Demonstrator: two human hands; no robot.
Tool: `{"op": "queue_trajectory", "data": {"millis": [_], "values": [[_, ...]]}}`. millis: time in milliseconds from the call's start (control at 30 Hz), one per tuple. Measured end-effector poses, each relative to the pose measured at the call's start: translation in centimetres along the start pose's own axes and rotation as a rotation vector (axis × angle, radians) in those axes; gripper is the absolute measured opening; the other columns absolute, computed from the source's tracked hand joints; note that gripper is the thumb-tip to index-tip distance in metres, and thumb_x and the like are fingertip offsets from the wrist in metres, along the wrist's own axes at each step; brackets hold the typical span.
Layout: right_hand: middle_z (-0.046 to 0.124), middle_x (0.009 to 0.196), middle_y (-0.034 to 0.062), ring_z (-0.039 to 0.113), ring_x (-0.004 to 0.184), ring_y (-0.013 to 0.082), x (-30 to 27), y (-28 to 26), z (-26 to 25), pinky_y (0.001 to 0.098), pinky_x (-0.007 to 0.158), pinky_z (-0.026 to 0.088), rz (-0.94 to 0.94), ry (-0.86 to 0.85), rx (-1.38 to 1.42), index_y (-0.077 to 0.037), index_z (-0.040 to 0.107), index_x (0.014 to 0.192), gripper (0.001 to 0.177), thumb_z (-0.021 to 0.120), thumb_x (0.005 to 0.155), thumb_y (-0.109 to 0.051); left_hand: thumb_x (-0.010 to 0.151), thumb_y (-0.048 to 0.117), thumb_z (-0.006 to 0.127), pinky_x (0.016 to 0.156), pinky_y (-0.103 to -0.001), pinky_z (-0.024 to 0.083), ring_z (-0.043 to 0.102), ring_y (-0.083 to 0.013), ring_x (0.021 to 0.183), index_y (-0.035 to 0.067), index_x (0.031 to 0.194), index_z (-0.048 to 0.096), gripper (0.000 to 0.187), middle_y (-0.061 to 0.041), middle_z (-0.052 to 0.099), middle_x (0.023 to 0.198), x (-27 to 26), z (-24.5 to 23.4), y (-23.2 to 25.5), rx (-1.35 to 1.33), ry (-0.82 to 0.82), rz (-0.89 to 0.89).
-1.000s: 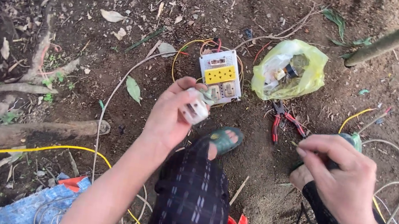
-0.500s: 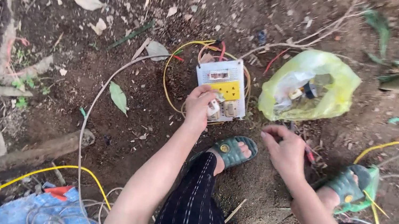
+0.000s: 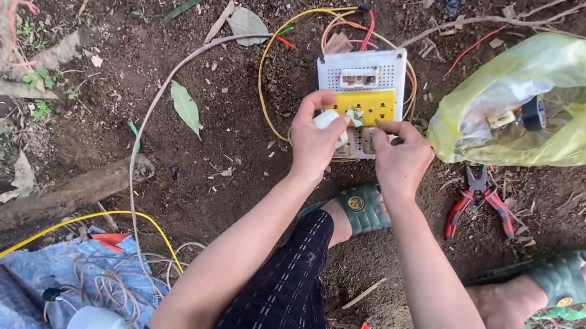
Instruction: The person sits on the ground outdoors and repairs a white electrical plug. They use pliers to strip the wire insulation and a screwdriver to tighten the internal screws, connecting the wires to the terminals.
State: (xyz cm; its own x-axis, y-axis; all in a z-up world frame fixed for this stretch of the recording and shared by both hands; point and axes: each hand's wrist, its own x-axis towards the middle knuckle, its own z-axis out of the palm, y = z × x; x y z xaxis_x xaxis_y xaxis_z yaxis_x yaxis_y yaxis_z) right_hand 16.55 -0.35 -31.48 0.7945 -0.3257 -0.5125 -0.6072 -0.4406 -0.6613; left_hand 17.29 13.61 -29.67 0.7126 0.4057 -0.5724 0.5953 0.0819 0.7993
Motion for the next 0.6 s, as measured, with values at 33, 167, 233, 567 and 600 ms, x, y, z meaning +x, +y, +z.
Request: {"op": "queue_trajectory", "data": {"millis": [33, 167, 233, 567, 600], "values": [[0.073, 0.073, 0.0038, 0.061, 0.064, 0.0131, 0.1, -0.1, 0.3, 0.0365, 0.065, 0.053, -0.001, -0.003, -0.002, -0.018, 0.082, 0.093, 0.015, 0.076, 0.080, -0.014, 0.083, -0.001, 0.073, 0.075, -0.040, 0.058, 0.058, -0.0207, 0.103, 0.003, 0.121, 0.062, 0.039, -0.017, 0.062, 0.115, -0.1, -0.3, -0.2, -0.001, 0.004, -0.002], [0.073, 0.075, 0.0039, 0.062, 0.062, 0.0134, -0.3, -0.5, 1.4, 0.0358, 0.060, 0.054, -0.028, 0.043, 0.004, -0.017, 0.082, 0.094, 0.016, 0.077, 0.079, -0.013, 0.087, 0.000, 0.073, 0.076, -0.033, 0.058, 0.061, -0.0216, 0.101, 0.010, 0.126, 0.050, 0.047, -0.008, 0.058, 0.108, -0.1, -2.4, -2.8, -0.443, 0.015, -0.191], [0.075, 0.079, 0.0036, 0.063, 0.062, 0.0130, -0.5, -0.7, 1.9, 0.0333, 0.059, 0.055, -0.041, 0.053, 0.001, -0.017, 0.082, 0.094, 0.017, 0.077, 0.078, -0.013, 0.090, 0.003, 0.073, 0.076, -0.040, 0.064, 0.071, -0.0288, 0.099, 0.015, 0.125, 0.047, 0.045, -0.008, 0.061, 0.107, -0.2, -3.7, -4.2, -0.709, -0.033, -0.295], [0.076, 0.084, 0.0040, 0.071, 0.073, 0.0230, -0.7, -3.9, 0.5, 0.0431, 0.070, 0.060, -0.168, 0.042, -0.252, -0.011, 0.077, 0.111, 0.029, 0.083, 0.084, -0.006, 0.094, -0.005, 0.053, 0.091, -0.050, 0.063, 0.062, -0.0357, 0.126, 0.020, 0.135, 0.047, 0.049, -0.021, 0.059, 0.141, -1.7, -5.5, -2.3, -0.952, -0.422, -0.453], [0.076, 0.086, 0.0064, 0.070, 0.071, 0.0197, -0.8, -4.8, -0.2, 0.0383, 0.070, 0.058, -0.105, -0.030, -0.256, -0.009, 0.074, 0.120, 0.037, 0.084, 0.085, -0.003, 0.095, -0.005, 0.052, 0.090, -0.046, 0.064, 0.064, -0.0339, 0.124, 0.019, 0.135, 0.048, 0.047, -0.022, 0.058, 0.143, -1.7, -5.5, -2.2, -0.955, -0.421, -0.448]]}}
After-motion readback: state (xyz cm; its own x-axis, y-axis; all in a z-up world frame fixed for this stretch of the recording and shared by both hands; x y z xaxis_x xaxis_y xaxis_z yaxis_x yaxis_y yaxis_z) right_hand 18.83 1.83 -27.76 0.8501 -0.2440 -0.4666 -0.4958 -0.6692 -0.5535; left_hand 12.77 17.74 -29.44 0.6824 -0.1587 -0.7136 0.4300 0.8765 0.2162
